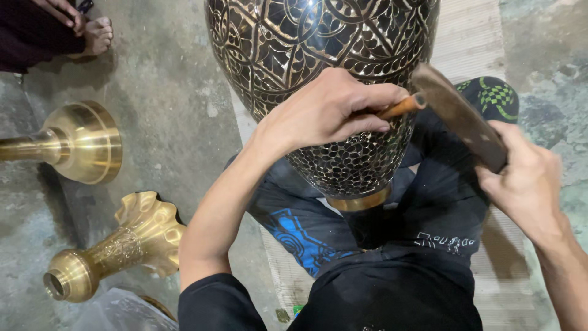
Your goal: The person sits on the floor with a large patterned brass vase held between their legs. They hold a small punch against the vase surface and strike it with a wooden mallet, working the decorative pattern across the vase body.
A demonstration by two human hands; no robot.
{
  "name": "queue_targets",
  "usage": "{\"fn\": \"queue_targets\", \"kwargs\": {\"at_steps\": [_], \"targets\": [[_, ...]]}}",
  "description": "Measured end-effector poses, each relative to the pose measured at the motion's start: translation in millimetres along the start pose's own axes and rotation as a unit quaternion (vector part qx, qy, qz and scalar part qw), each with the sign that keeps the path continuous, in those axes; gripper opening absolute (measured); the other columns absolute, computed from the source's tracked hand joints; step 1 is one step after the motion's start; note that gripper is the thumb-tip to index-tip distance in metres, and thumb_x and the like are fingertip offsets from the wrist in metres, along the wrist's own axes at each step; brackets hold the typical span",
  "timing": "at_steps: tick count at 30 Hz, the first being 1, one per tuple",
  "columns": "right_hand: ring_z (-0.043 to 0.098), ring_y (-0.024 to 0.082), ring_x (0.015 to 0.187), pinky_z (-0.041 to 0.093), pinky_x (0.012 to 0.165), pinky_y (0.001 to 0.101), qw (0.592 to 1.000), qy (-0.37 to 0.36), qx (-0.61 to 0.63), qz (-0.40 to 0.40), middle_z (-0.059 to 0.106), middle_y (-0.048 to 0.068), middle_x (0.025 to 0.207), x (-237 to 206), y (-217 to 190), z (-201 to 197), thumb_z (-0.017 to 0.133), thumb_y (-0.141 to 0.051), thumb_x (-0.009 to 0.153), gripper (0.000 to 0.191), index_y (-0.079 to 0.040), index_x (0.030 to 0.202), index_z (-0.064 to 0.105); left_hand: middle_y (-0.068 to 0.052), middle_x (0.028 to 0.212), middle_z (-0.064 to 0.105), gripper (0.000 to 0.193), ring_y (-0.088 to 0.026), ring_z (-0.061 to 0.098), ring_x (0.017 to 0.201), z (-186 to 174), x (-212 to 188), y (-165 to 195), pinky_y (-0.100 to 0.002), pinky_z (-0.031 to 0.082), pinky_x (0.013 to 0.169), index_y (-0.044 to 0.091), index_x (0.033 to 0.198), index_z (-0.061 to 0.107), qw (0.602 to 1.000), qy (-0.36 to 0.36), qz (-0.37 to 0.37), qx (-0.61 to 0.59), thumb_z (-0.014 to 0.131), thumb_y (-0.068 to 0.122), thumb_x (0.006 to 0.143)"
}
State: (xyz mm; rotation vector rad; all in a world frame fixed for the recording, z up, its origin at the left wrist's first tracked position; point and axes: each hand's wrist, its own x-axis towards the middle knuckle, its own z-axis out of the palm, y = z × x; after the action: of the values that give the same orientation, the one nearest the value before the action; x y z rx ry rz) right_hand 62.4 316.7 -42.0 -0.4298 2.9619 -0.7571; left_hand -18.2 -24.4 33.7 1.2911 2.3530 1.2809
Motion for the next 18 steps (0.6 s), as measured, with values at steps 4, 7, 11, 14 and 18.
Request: {"fn": "queue_targets", "kwargs": {"at_steps": [4,7,11,14,18], "targets": [[0.071,0.028,0.087,0.055,0.078,0.0344,0.995,0.020,0.091,0.028,0.072,0.015,0.099,-7,12,9,0.079,-0.002,0.088,0.047,-0.006,0.131,0.061,-0.013,0.091,0.070,0.034,-0.035,0.068,0.082,-2,0,1,-0.042,0.053,0.072,0.009,0.132,0.060,1.000,-0.012,-0.020,-0.004,0.074,0.018,0.103],[0.067,0.019,0.094,0.054,0.087,0.0292,0.950,0.040,0.303,0.061,0.067,0.011,0.104,-17,24,10,0.073,0.000,0.102,0.034,0.000,0.127,0.050,-0.013,0.087,0.068,0.034,-0.035,0.067,0.078,-4,2,2,-0.043,0.051,0.070,0.009,0.131,0.062,1.000,-0.021,-0.018,0.001,0.075,0.016,0.101],[0.061,0.015,0.087,0.049,0.079,0.0273,0.947,0.013,0.310,0.083,0.062,0.009,0.099,-28,39,3,0.063,0.006,0.105,0.033,0.004,0.134,0.047,-0.013,0.084,0.067,0.032,-0.034,0.067,0.075,-4,5,7,-0.043,0.051,0.068,0.009,0.129,0.063,0.999,-0.030,-0.018,-0.003,0.075,0.014,0.099],[0.057,0.016,0.079,0.047,0.077,0.0278,0.968,-0.006,0.237,0.076,0.060,0.011,0.096,-31,43,0,0.064,0.008,0.110,0.025,0.003,0.131,0.053,-0.013,0.083,0.067,0.033,-0.035,0.066,0.074,-5,8,7,-0.044,0.049,0.066,0.010,0.128,0.064,0.999,-0.041,-0.023,0.007,0.076,0.013,0.097],[0.067,0.021,0.086,0.053,0.080,0.0313,0.996,0.048,0.071,-0.008,0.068,0.015,0.100,-30,34,6,0.078,0.007,0.096,0.033,0.003,0.123,0.060,-0.012,0.081,0.068,0.033,-0.035,0.065,0.072,-5,10,7,-0.044,0.049,0.065,0.011,0.126,0.065,0.998,-0.046,-0.028,0.020,0.077,0.015,0.095]]}}
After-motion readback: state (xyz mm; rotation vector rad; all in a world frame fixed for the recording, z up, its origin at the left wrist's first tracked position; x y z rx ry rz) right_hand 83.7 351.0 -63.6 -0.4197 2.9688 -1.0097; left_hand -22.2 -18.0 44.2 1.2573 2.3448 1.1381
